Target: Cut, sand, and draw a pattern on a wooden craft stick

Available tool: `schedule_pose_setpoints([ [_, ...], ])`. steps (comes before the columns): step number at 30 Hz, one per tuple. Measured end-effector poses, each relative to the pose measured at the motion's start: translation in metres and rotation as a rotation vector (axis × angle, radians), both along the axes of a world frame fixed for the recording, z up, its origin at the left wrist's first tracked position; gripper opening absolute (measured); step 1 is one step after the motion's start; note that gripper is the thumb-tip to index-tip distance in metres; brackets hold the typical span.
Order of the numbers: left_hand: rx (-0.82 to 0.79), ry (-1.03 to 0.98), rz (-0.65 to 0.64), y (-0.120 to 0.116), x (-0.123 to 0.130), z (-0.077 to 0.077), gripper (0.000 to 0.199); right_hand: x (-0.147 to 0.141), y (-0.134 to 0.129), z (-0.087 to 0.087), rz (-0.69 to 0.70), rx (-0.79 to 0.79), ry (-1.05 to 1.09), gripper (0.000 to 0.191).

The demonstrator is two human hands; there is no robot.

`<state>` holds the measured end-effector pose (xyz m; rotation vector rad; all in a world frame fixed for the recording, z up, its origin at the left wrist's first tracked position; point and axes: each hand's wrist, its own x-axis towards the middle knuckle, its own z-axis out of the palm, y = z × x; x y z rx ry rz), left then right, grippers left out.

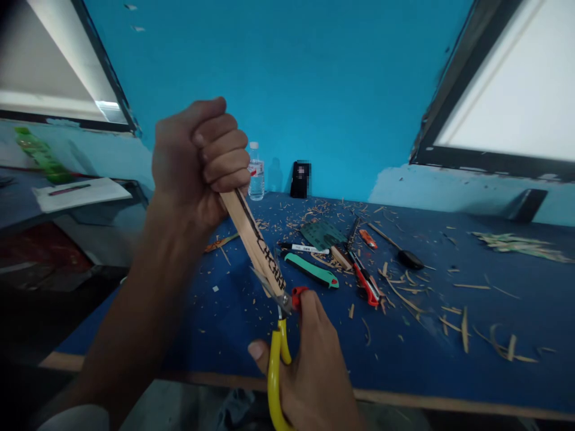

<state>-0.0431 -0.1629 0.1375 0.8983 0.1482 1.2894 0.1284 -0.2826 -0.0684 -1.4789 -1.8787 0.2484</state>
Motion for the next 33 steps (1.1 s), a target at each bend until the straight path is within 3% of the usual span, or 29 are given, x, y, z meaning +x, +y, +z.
schedule_pose_setpoints([
  [6, 0.088, 0.068, 0.029, -0.006, 0.002, 0.002, 0.054, 0.002, 0.009, 0.005, 0.058, -0.146, 0.114, 0.056],
  [11, 0.038, 0.064, 0.001, 0.007, 0.004, -0.006, 0.05, -0.003, 0.008, 0.012, 0.052, -0.032, 0.089, 0.056],
  [15, 0.022, 0.02, -0.013, 0.012, 0.006, -0.009, 0.05, -0.002, 0.01, 0.02, 0.064, -0.13, 0.139, 0.04],
  [18, 0.037, -0.007, -0.002, 0.013, 0.007, -0.01, 0.051, 0.002, 0.012, 0.023, 0.052, -0.083, 0.147, 0.033],
  [33, 0.084, 0.087, 0.084, -0.013, 0.004, 0.001, 0.049, 0.008, 0.008, 0.023, -0.013, 0.086, 0.036, 0.044],
])
